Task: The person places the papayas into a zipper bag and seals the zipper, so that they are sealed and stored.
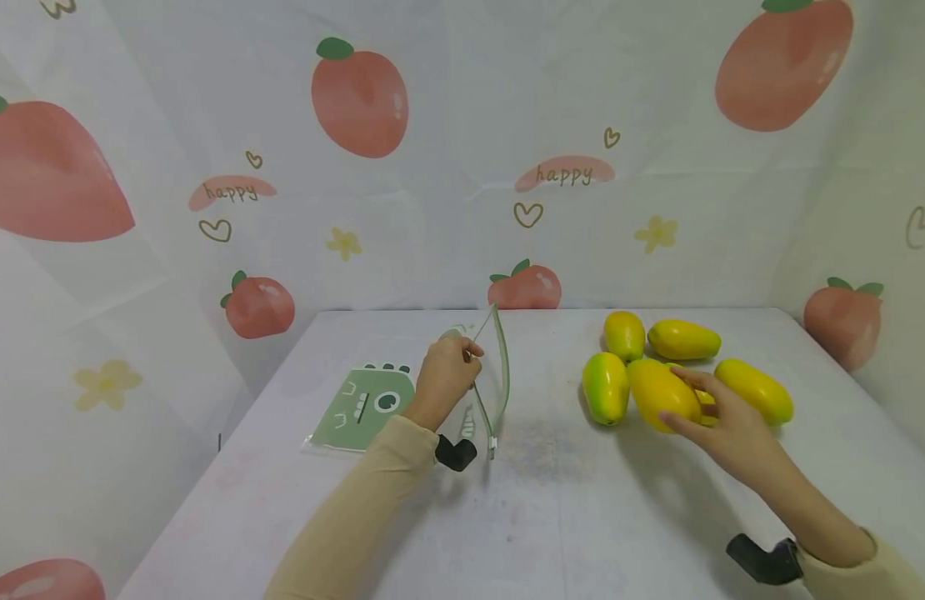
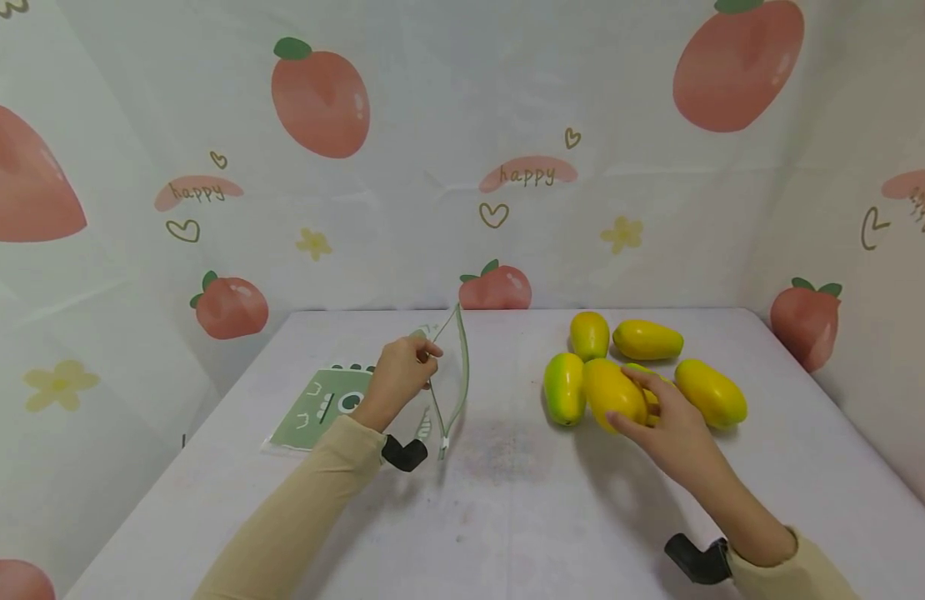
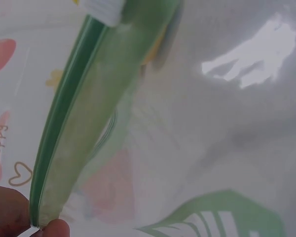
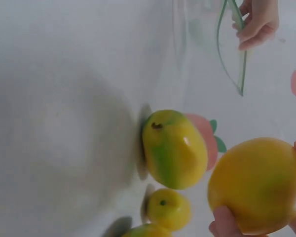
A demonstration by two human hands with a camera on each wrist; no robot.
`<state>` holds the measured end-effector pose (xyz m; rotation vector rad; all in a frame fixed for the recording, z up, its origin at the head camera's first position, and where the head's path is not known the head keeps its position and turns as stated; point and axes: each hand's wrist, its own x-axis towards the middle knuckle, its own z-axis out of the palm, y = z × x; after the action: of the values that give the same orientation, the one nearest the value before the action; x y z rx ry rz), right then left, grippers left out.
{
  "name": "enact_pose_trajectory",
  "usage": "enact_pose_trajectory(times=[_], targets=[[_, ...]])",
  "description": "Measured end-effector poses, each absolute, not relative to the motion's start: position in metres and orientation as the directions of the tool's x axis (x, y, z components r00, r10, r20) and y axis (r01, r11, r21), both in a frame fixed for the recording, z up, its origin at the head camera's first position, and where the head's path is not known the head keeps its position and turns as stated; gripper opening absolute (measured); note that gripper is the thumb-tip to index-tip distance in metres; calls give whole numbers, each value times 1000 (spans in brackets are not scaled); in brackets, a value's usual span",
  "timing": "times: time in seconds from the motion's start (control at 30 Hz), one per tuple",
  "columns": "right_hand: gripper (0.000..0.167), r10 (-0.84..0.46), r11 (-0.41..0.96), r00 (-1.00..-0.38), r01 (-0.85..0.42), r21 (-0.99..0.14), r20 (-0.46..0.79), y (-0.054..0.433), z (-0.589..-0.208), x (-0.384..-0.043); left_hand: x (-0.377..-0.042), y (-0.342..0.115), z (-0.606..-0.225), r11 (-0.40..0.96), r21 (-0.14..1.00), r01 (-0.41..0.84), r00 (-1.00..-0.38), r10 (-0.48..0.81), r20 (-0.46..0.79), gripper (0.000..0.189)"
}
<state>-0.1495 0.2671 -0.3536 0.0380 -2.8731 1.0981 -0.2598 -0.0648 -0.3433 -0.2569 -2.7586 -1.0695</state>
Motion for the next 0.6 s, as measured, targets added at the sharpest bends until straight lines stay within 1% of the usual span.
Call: enact_pose_trajectory(times=[0.13,0.4,0.6], targets=[[78,4,737,-996,-60,-673,92,261,-350,-147,-259,-64,-343,725,652,222,-970,98,221,22],[69,-36,686,-983,-154,-711,178,242,-346,-147,-258,-64,-345,727,650,219,-971,97,218,22],[67,-55,681,-975,-194,-706,215,226,-346,-149,-258,-63,-345,732,647,215,-972,95,216,23]])
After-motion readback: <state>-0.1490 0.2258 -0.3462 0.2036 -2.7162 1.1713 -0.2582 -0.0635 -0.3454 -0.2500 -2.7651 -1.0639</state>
